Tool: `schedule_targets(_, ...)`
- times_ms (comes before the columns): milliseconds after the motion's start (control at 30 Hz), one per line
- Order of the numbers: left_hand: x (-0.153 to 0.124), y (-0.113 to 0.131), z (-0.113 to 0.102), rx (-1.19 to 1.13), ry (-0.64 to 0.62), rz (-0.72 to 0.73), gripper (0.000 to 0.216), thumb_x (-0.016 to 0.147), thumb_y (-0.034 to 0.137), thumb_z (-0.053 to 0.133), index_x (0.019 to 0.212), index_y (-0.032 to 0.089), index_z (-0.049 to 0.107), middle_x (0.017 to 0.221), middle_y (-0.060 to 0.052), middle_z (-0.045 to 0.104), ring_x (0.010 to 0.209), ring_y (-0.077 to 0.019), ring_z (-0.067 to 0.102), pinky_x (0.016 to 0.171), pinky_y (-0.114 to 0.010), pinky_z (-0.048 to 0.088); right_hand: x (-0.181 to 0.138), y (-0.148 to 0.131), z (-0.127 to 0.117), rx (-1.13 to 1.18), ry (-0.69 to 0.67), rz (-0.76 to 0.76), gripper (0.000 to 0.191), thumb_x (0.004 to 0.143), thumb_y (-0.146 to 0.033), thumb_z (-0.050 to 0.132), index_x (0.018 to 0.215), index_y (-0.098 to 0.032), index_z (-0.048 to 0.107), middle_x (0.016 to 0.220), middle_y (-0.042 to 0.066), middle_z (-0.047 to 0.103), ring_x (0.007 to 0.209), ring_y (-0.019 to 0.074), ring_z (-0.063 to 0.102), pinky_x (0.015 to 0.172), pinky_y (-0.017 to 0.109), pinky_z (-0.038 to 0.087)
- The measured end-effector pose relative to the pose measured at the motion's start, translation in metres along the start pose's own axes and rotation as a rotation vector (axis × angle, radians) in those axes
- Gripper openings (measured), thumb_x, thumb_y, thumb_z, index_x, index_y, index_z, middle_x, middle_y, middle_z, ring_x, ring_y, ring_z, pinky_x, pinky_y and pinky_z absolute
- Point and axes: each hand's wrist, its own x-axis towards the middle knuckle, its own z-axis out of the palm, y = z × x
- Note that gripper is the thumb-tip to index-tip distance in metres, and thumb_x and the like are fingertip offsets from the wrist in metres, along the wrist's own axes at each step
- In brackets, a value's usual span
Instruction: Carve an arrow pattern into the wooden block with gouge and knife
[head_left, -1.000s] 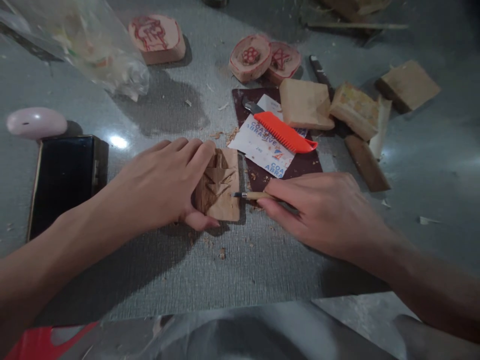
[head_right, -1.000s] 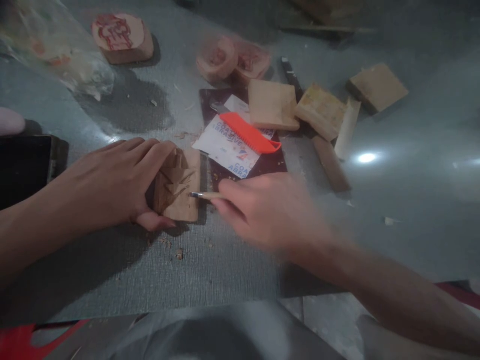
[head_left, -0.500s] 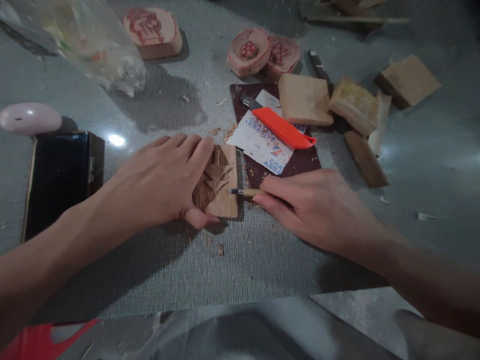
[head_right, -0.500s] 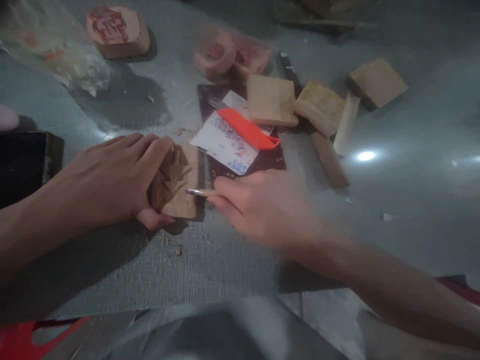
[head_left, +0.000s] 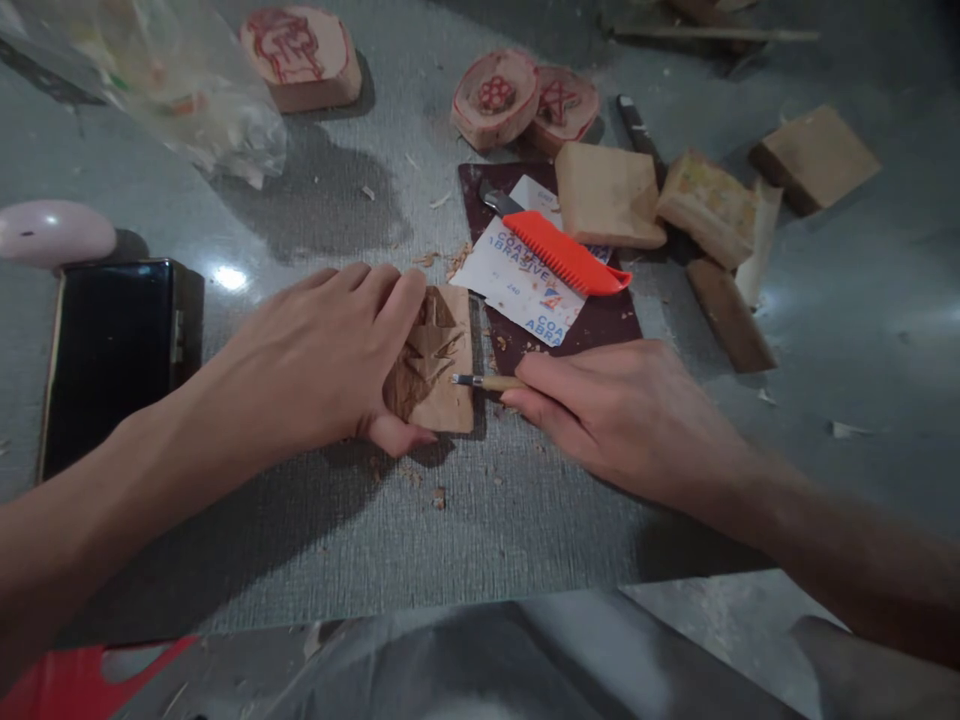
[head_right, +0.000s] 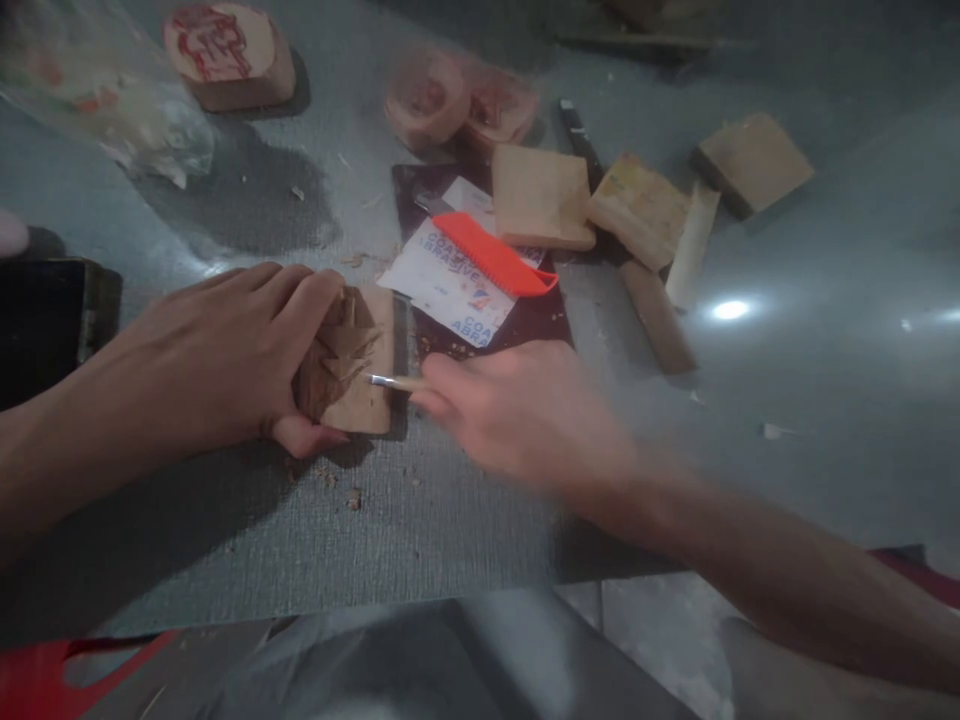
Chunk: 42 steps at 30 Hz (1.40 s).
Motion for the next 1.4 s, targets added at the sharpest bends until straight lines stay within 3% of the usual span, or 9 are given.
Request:
schedule_targets(233,-0.004,0.004,-0.007,-0.005,-0.016,-0.007,0.084,0.098,0.087,0.068,0.140,0.015,0.061,0.133,-0.019,0.074,0.120,-0.0457,0.076,0.109,-0.057,0.060,-0.001,-0.013,0.004,0.003,-0.020,0.073,0.048,0.128,-0.043,0.046,0.094,-0.022,0.072,0.064,-0.003,0.061,0.054,0.0150,0.046,0.058,0.035,0.023)
schedule_targets(333,-0.001,0.001,-0.002,-0.004,-0.033,-0.001,0.097,0.091,0.098,0.069,0.139,0.014,0.062,0.132,-0.022,0.074,0.121,-0.0488,0.075,0.110,-0.059,0.059,-0.002,-0.018,0.008,0.000,0.009,0.096,0.049,0.129,-0.043,0.044,0.095,-0.022,0.073,0.062,-0.004,0.061,0.051,0.0149,0.044,0.056,0.035,0.022)
schedule_targets(367,0.000,-0.001,0.000,-0.013,-0.012,-0.014,0.105,0.081,0.106,0.070,0.133,0.016,0.064,0.125,-0.021,0.075,0.115,-0.0486,0.075,0.106,-0.060,0.060,-0.003,-0.019,0.009,0.001,0.020,0.097,0.049,0.129,-0.042,0.043,0.095,-0.022,0.073,0.061,-0.004,0.060,0.051,0.0149,0.044,0.055,0.035,0.023)
schedule_targets(467,0.001,-0.006,0.007,-0.094,0.031,-0.019,0.105,0.083,0.112,0.057,0.136,0.021,0.063,0.126,-0.018,0.075,0.117,-0.0454,0.074,0.109,-0.058,0.059,-0.004,-0.018,0.012,-0.002,0.050,0.068,0.049,0.129,-0.042,0.044,0.096,-0.021,0.074,0.061,-0.004,0.060,0.051,0.0148,0.046,0.055,0.035,0.024)
schedule_targets(700,0.000,-0.005,0.006,-0.076,0.000,-0.031,0.105,0.085,0.108,0.061,0.140,0.018,0.062,0.130,-0.019,0.073,0.120,-0.0484,0.073,0.109,-0.060,0.058,-0.006,-0.011,0.009,-0.054,0.086,-0.005,0.049,0.129,-0.043,0.047,0.095,-0.021,0.074,0.064,-0.004,0.061,0.053,0.0159,0.048,0.056,0.036,0.024)
schedule_targets(967,-0.001,-0.003,0.003,-0.040,0.009,-0.016,0.101,0.090,0.109,0.053,0.135,0.019,0.061,0.128,-0.019,0.075,0.116,-0.0433,0.074,0.107,-0.057,0.059,-0.003,-0.019,0.010,-0.010,0.036,0.094,0.051,0.129,-0.043,0.042,0.094,-0.022,0.073,0.061,-0.003,0.062,0.050,0.0154,0.044,0.055,0.035,0.023)
schedule_targets(1267,0.000,-0.002,0.004,-0.019,-0.018,-0.041,0.109,0.084,0.113,0.056,0.136,0.017,0.060,0.130,-0.019,0.074,0.118,-0.0470,0.075,0.109,-0.058,0.059,-0.004,-0.018,0.011,-0.031,0.075,0.029,0.052,0.129,-0.041,0.042,0.092,-0.022,0.072,0.060,-0.003,0.060,0.049,0.0152,0.047,0.052,0.034,0.021)
schedule_targets(1400,0.000,-0.002,0.004,-0.022,-0.005,-0.028,0.109,0.087,0.112,0.052,0.137,0.016,0.061,0.128,-0.021,0.074,0.118,-0.0474,0.075,0.110,-0.059,0.058,-0.002,-0.021,0.010,-0.023,0.050,0.081,0.052,0.129,-0.041,0.041,0.093,-0.022,0.072,0.060,-0.003,0.062,0.049,0.0152,0.047,0.053,0.033,0.023)
